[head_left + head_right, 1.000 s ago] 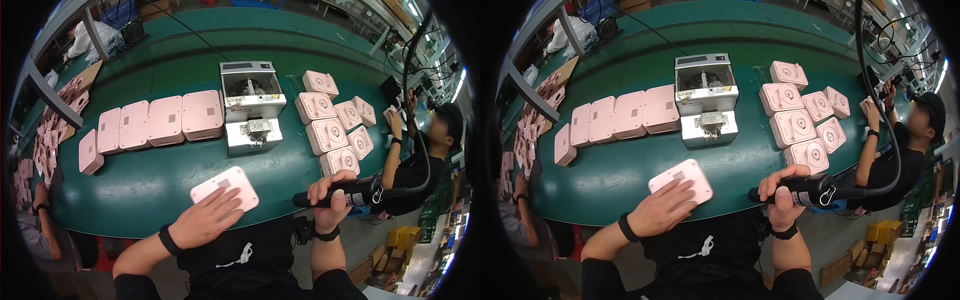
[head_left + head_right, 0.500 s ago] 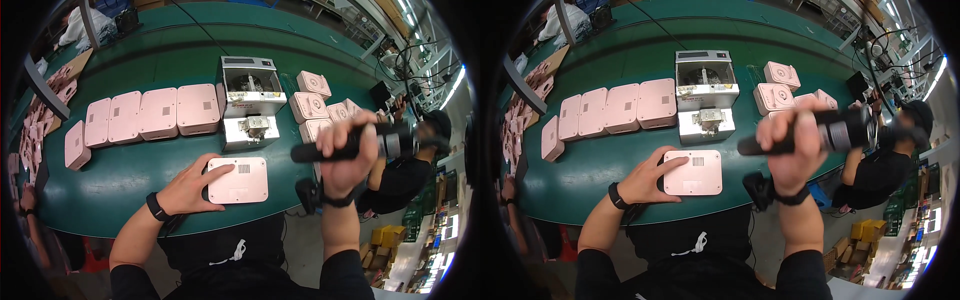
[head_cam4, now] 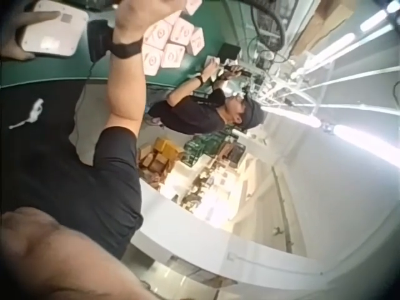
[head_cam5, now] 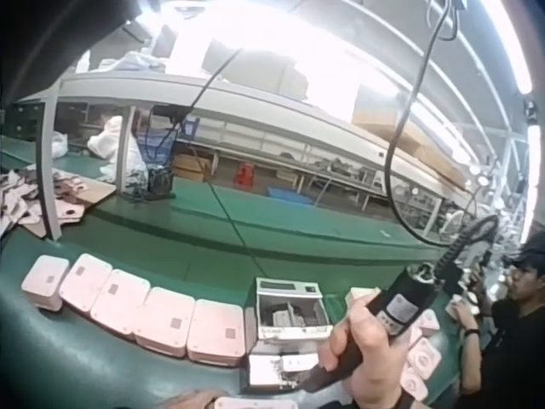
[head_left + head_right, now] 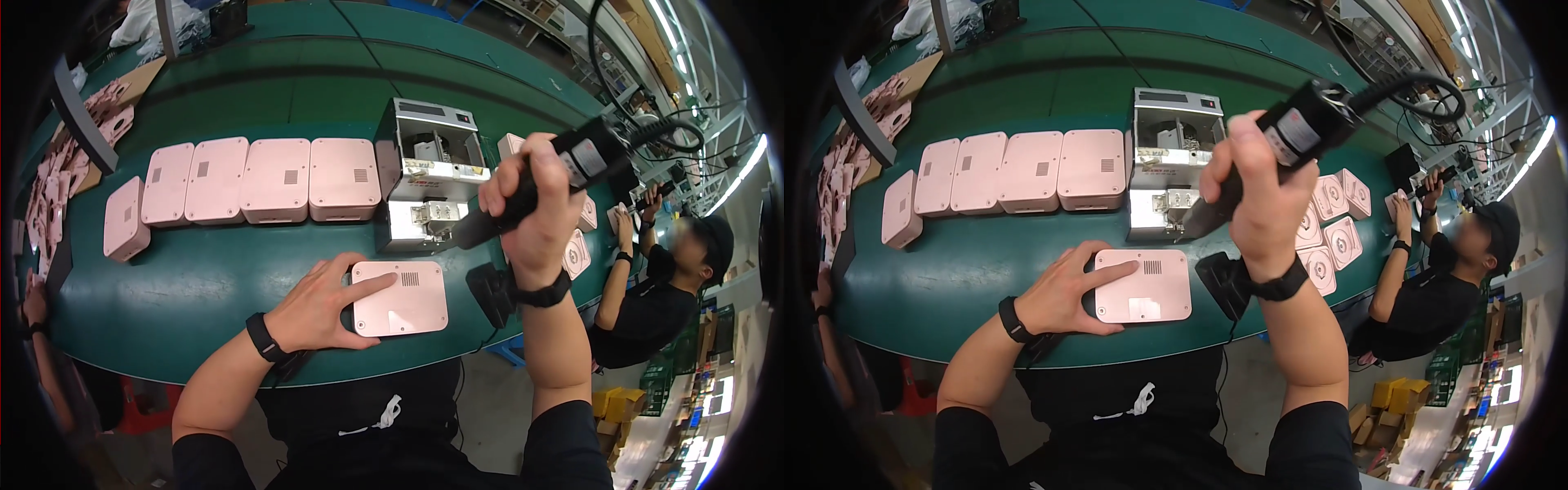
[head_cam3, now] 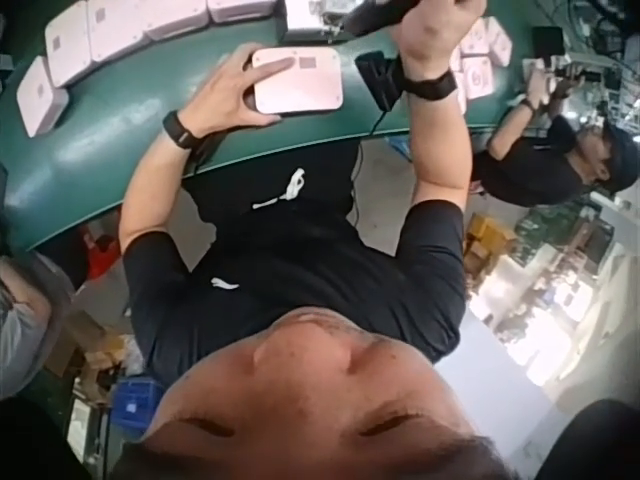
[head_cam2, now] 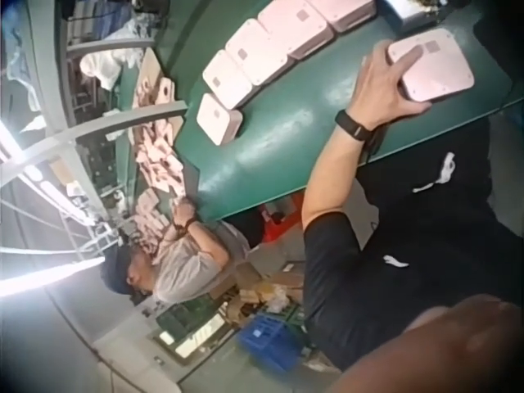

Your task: The person picks up a pink device, places it on the table, and drives screws into its back using a power screwdriver. After finishing, they set the device aside and repeat the process with another device.

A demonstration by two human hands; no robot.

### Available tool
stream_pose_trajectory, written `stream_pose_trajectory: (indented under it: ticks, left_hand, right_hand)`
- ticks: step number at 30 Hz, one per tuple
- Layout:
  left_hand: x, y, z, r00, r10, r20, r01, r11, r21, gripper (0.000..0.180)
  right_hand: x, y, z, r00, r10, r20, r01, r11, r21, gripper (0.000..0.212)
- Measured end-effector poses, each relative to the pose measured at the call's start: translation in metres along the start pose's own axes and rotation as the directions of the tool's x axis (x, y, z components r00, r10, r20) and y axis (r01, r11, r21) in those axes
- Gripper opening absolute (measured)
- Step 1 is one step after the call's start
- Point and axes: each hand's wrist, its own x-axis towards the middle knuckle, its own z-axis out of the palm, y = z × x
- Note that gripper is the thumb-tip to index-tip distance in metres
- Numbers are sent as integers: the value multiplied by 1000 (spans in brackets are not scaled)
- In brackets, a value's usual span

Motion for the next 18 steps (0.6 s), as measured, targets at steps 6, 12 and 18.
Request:
stream_pose_trajectory:
  ticks: [6, 12, 18]
  left_hand:
    - [1, -2, 3, 1000, 15, -3, -15, 1000, -1, 84]
    - [4, 1, 4, 1000, 0, 10, 0, 1000, 4, 85]
    - [4, 5, 3, 998, -53, 35, 52, 998, 29, 84]
  right_hand:
    - [-18, -11, -10, 999, 35, 17, -36, 998, 58, 23]
    - [-25, 4, -15, 997, 75, 18, -75, 997, 23, 24]
    - [-20, 12, -21, 991, 127, -35, -125, 991, 54, 25]
